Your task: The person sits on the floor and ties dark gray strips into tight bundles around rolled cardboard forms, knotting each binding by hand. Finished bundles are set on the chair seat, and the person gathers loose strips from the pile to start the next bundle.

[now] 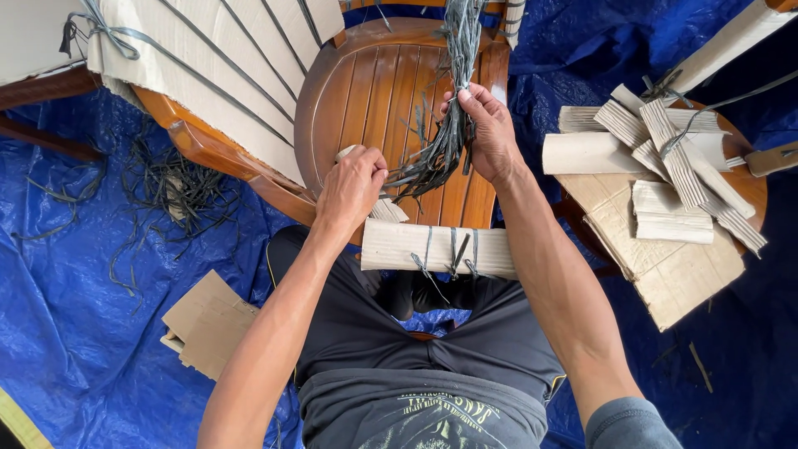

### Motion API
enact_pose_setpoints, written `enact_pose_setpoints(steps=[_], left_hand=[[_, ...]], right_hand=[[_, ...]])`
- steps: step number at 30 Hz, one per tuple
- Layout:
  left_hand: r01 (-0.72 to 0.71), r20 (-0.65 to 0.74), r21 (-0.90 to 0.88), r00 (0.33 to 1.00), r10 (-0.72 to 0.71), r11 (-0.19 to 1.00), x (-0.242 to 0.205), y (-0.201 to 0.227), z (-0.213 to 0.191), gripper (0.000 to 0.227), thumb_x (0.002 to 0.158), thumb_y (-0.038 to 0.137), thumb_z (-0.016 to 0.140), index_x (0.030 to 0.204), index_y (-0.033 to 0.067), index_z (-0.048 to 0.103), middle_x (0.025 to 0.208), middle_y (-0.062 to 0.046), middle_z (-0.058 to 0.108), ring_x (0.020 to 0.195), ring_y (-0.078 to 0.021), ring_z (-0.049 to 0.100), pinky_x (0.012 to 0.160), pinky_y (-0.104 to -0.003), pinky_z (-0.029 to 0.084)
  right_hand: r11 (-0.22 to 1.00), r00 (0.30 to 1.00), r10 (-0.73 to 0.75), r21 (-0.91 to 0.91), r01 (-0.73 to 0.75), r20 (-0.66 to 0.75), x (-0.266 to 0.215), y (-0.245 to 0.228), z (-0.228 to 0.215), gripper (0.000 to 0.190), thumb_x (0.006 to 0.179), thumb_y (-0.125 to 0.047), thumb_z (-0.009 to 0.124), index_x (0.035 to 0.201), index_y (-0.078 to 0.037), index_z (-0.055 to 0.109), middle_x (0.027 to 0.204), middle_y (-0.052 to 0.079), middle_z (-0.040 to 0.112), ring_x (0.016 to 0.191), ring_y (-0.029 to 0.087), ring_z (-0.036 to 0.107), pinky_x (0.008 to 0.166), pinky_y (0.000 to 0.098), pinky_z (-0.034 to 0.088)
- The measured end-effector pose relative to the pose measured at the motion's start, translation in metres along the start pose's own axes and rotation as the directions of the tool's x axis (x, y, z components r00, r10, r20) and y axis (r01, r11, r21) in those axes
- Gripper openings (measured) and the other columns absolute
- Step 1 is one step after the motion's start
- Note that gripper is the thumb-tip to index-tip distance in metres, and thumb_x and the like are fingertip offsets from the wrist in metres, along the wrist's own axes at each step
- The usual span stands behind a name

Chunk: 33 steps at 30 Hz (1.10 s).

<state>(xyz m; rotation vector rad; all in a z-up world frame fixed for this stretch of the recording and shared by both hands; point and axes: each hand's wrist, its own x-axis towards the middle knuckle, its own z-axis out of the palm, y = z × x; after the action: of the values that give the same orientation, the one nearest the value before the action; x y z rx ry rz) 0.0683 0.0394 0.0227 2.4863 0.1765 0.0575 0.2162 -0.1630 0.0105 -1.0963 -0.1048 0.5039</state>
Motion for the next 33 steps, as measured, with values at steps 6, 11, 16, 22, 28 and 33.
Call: enact_pose_setpoints(steps=[6, 11, 16, 22, 28, 33], left_hand=[[-0.004, 0.012, 0.042, 1.000, 0.004, 0.999, 0.000, -0.001, 0.001, 0.014, 0.096, 0.009, 0.068, 0.107, 0.0018, 0.065, 0.109, -0.012, 0.070, 0.090, -0.0292, 0.074, 0.080, -0.041, 0.062], [-0.062, -0.014, -0.007, 0.998, 0.062, 0.998, 0.000, -0.007, 0.006, 0.040, 0.092, 0.007, 0.068, 0.131, 0.0004, 0.059, 0.125, -0.019, 0.067, 0.097, -0.0356, 0.072, 0.083, -0.045, 0.060], [-0.016, 0.043, -0.039, 0.999, 0.018, 0.999, 0.000, -0.009, 0.009, 0.034, 0.092, 0.011, 0.069, 0.126, 0.0055, 0.066, 0.116, -0.014, 0.073, 0.098, -0.0300, 0.075, 0.085, -0.043, 0.060], [-0.024, 0.003, 0.005, 1.000, 0.024, 1.000, -0.001, -0.008, 0.007, 0.014, 0.099, 0.017, 0.066, 0.105, 0.0071, 0.073, 0.100, -0.007, 0.072, 0.084, -0.0232, 0.074, 0.077, -0.040, 0.061], [-0.009, -0.171, -0.011, 0.985, 0.007, 1.000, 0.000, -0.009, 0.000, 0.012, 0.099, 0.016, 0.066, 0.095, 0.0047, 0.066, 0.094, -0.008, 0.067, 0.078, -0.0242, 0.071, 0.070, -0.041, 0.058], [-0.050, -0.301, -0.161, 0.954, -0.001, 0.986, 0.001, -0.015, 0.002, 0.016, 0.094, 0.014, 0.065, 0.080, 0.0074, 0.062, 0.083, -0.005, 0.067, 0.072, -0.0188, 0.067, 0.065, -0.039, 0.056]], right_hand=[[0.996, 0.999, 0.007, 0.087, -0.004, -0.031, -0.001, 0.001, -0.003, 0.015, 0.102, -0.018, 0.067, 0.111, -0.006, 0.065, 0.097, 0.006, 0.072, 0.089, 0.014, 0.073, 0.078, 0.0302, 0.064], [0.996, 1.000, 0.003, 0.091, -0.002, -0.009, -0.002, 0.000, 0.000, 0.018, 0.102, -0.019, 0.067, 0.115, -0.006, 0.066, 0.097, 0.005, 0.072, 0.089, 0.012, 0.072, 0.076, 0.0281, 0.064], [0.995, 1.000, 0.008, 0.102, -0.008, -0.004, 0.000, 0.002, -0.004, 0.018, 0.104, -0.018, 0.066, 0.116, -0.005, 0.065, 0.099, 0.005, 0.072, 0.090, 0.012, 0.072, 0.076, 0.0279, 0.064], [0.991, 1.000, 0.008, 0.135, -0.009, 0.009, 0.003, 0.004, -0.009, 0.019, 0.103, -0.018, 0.065, 0.117, -0.005, 0.066, 0.097, 0.005, 0.071, 0.088, 0.012, 0.071, 0.074, 0.0267, 0.063], [0.992, 0.995, 0.030, 0.128, -0.017, -0.100, 0.014, 0.018, -0.027, 0.013, 0.106, -0.015, 0.063, 0.108, -0.001, 0.064, 0.093, 0.010, 0.070, 0.082, 0.014, 0.069, 0.074, 0.0290, 0.062], [0.971, 0.949, 0.099, 0.236, -0.026, -0.301, 0.019, 0.026, -0.036, 0.013, 0.102, -0.010, 0.056, 0.102, 0.002, 0.063, 0.091, 0.011, 0.068, 0.083, 0.018, 0.070, 0.073, 0.0325, 0.063]])
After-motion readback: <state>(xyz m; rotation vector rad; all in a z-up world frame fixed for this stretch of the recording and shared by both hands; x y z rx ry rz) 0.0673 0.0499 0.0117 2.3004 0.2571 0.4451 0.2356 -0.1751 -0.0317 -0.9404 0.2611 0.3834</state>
